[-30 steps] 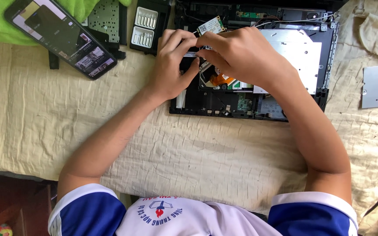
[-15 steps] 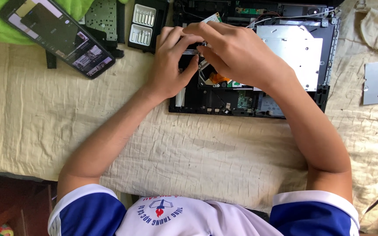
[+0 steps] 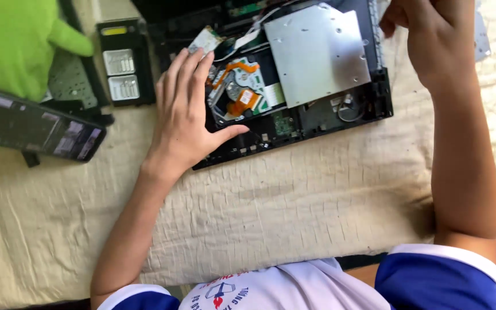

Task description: Disassembling and adjusting internal components of a laptop, including the Wi-Fi card and ribbon cables

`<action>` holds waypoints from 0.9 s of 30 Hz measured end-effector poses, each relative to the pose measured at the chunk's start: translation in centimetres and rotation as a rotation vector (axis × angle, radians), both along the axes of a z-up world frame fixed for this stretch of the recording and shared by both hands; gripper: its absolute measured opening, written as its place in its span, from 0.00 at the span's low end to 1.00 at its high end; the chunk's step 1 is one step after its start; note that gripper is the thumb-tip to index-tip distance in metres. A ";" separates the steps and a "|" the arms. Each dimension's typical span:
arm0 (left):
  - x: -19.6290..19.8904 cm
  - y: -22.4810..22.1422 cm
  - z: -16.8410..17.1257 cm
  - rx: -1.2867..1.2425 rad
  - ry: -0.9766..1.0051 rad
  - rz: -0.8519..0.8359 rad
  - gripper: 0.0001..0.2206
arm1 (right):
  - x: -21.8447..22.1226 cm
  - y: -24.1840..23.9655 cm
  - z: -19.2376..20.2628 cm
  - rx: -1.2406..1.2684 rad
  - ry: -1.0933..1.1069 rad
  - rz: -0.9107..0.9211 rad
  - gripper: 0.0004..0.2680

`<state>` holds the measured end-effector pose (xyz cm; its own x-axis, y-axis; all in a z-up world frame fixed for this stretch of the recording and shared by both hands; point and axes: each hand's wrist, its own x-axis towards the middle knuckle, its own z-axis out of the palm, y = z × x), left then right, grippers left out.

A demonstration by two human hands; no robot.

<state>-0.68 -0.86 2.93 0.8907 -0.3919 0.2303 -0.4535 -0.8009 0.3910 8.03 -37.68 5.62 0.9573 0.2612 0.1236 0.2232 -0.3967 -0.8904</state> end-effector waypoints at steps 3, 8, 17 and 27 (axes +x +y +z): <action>-0.2 -0.3 -0.1 0.087 0.045 -0.023 0.50 | -0.8 -0.5 -0.4 -0.035 0.230 -0.154 0.08; 0.1 -0.8 -0.2 -0.016 -0.021 -0.064 0.50 | -0.1 -0.8 -1.3 -0.413 0.169 -0.006 0.12; 0.0 -0.9 0.9 -0.139 0.091 0.001 0.56 | -0.9 1.2 -0.1 -0.613 0.126 -0.014 0.14; -0.4 -0.4 0.4 -0.147 0.242 0.045 0.56 | -1.5 3.0 2.7 -0.374 0.400 -0.032 0.20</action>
<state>-1.13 -1.26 3.29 0.9423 -0.3292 0.0601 -0.2983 -0.7449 0.5967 6.51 -34.69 8.32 0.9187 0.1875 -0.3476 -0.1214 -0.7034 -0.7003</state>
